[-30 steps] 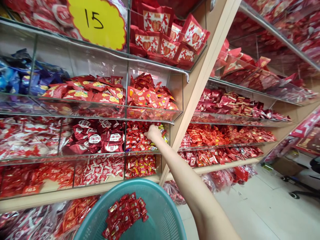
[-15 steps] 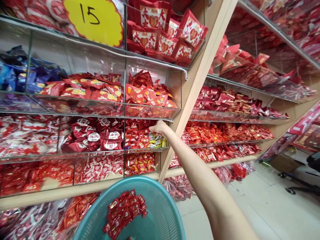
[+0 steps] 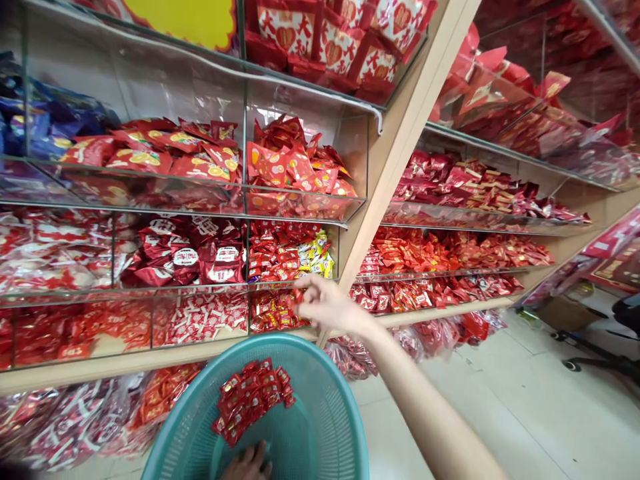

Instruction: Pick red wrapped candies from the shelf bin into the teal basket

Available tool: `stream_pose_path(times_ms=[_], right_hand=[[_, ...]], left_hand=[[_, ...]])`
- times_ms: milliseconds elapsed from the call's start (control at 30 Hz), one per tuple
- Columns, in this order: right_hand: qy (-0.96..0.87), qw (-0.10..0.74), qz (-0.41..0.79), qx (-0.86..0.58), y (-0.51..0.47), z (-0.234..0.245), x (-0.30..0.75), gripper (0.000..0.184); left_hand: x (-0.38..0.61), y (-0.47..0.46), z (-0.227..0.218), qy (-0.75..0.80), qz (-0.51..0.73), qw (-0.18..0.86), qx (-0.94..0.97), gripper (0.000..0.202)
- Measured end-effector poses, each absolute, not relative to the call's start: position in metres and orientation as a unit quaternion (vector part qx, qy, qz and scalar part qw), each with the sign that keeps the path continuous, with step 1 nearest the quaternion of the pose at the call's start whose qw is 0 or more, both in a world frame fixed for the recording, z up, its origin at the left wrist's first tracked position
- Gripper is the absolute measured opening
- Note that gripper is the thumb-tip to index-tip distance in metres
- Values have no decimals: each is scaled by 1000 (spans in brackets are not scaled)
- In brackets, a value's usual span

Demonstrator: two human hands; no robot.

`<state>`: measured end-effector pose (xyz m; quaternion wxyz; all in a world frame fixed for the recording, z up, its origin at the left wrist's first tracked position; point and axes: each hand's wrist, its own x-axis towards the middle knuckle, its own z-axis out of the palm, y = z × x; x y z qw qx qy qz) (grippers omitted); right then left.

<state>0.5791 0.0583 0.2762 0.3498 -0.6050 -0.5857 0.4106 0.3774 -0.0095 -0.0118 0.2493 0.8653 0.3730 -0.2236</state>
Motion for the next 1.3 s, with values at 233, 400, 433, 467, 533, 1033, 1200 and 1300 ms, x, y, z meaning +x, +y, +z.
stream_pose_path(times_ms=[233, 400, 433, 467, 533, 1033, 1200, 1300], right_hand=[[-567, 206, 351, -716, 51, 82, 560, 39], [-616, 70, 184, -763, 61, 31, 544, 41], [-616, 56, 176, -766, 61, 30, 540, 42], [-616, 49, 172, -767, 62, 29, 537, 43], [-613, 48, 175, -769, 62, 27, 533, 41], [-573, 186, 247, -759, 65, -5, 545, 45], [-563, 208, 240, -763, 67, -14, 542, 39], [-573, 210, 230, -758, 67, -15, 539, 35]], left_hand=[[377, -10, -13, 369, -229, 252, 865, 50], [377, -9, -13, 376, -247, 255, 856, 50], [377, -8, -13, 376, -249, 259, 854, 50], [377, -8, -13, 376, -249, 263, 853, 50], [377, -8, -14, 377, -246, 273, 851, 51], [374, -11, -11, 373, -219, 267, 861, 52], [374, -10, -1, 360, -229, 263, 866, 53], [374, -10, -6, 362, -232, 261, 864, 52]])
